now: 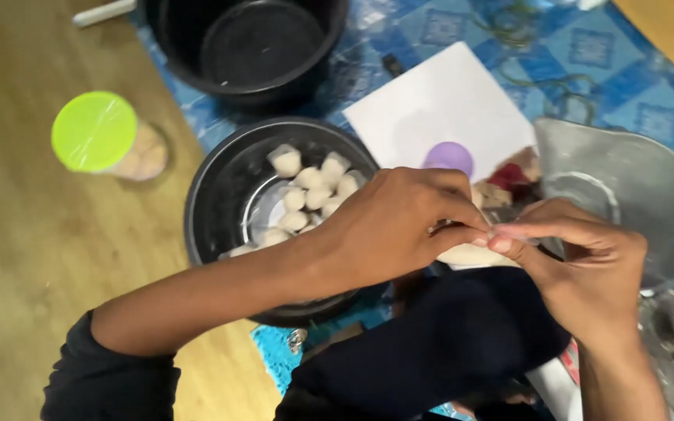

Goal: Filling small plastic bags with powder from a large bulk sack using a hand scoop

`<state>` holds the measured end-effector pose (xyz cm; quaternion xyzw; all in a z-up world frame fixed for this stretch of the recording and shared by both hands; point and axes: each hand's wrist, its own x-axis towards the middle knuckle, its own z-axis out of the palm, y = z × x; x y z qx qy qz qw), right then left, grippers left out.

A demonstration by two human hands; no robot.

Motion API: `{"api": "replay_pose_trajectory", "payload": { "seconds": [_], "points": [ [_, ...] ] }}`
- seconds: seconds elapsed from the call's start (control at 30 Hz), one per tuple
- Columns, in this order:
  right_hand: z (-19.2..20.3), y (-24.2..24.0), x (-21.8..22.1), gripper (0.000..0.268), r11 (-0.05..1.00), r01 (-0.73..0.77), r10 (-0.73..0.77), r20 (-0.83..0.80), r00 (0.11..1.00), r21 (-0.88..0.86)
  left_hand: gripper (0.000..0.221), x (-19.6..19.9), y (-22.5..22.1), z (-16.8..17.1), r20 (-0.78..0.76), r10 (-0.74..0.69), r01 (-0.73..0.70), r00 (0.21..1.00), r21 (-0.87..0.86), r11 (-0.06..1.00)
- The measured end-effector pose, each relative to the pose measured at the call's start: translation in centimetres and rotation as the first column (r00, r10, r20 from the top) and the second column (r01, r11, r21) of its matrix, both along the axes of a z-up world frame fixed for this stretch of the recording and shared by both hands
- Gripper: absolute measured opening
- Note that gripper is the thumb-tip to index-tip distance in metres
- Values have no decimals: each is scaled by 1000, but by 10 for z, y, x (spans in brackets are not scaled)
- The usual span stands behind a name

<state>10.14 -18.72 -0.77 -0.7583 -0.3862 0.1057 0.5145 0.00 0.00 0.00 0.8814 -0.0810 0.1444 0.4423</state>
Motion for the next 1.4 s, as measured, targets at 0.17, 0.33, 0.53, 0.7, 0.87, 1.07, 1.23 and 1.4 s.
{"api": "replay_pose_trajectory", "payload": {
  "seconds": [0.17,0.33,0.53,0.7,0.87,1.07,1.23,1.4],
  "points": [
    [-20,49,-18,12,989,-141,140,-25,990,-52,16,-41,36,-14,-51,85,-85,995,-2,996],
    [-43,87,-32,11,959,-263,261,-33,965,-108,10,-70,68,-42,-70,171,-173,983,-12,985],
    [-55,74,-17,43,837,-372,414,19,910,-402,10,-97,109,-101,-146,374,-375,916,20,927],
    [-92,27,22,57,49,-213,198,-199,960,-976,11,-120,137,-172,-202,590,-612,781,-63,788],
    [-137,-52,62,41,149,-127,48,-121,992,-981,15,-121,164,-248,-295,701,-731,649,13,682],
    [-158,-104,76,37,513,-258,71,-258,963,-819,11,-115,192,-332,-336,782,-812,526,74,578],
    [-158,-120,74,38,537,-238,70,-239,969,-809,11,-107,206,-398,-314,811,-823,494,133,552],
    [-138,-107,62,37,560,-216,47,-229,972,-800,12,-101,213,-442,-270,850,-857,452,135,498]
  ]
}}
